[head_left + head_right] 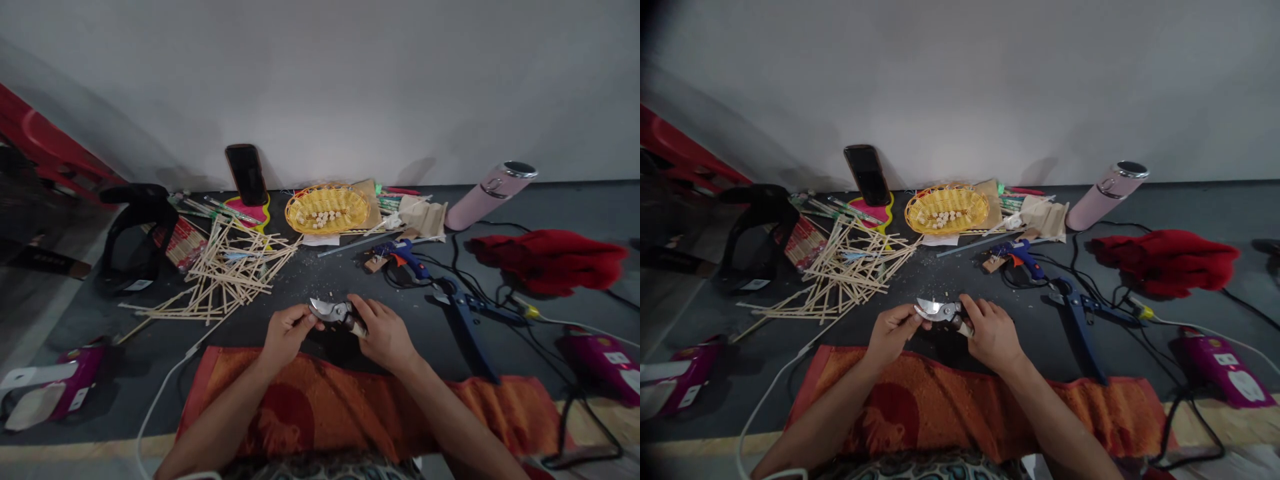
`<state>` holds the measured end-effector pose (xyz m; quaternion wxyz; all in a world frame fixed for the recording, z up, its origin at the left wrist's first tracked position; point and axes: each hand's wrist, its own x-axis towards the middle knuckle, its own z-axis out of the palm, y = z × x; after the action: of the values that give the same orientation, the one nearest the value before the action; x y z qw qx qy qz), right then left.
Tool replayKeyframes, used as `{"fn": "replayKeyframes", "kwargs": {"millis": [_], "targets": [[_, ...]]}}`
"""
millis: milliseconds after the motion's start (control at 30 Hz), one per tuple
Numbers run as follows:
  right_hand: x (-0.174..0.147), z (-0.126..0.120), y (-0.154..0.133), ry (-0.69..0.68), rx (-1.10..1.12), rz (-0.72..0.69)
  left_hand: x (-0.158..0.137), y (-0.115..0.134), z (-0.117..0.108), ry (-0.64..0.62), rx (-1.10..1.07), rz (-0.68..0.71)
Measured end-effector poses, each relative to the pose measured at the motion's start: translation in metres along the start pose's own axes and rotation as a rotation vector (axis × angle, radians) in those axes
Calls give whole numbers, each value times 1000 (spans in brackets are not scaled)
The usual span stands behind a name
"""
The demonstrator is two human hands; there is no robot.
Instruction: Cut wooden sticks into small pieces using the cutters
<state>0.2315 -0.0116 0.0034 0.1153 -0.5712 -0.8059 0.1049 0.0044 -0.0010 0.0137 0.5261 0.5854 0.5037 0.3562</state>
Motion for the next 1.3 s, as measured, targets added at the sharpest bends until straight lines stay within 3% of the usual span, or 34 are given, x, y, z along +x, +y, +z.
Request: {"fn": "replayKeyframes", "kwargs": {"millis": [200, 533, 767, 1033, 1300], "targets": [[1, 1, 0, 13, -39, -9, 0, -1, -1, -20, -19, -1], [1, -3, 7, -33, -5, -56, 4, -2, -8, -198, -173, -23], [2, -4, 10, -38, 3, -110, 3, -7, -10, -309, -363, -189], [-1, -3, 3, -47, 9, -60, 4, -6, -9, -244, -389, -194], [2, -4, 1, -29, 10, 3, 3, -1, -2, -66, -153, -56]]}}
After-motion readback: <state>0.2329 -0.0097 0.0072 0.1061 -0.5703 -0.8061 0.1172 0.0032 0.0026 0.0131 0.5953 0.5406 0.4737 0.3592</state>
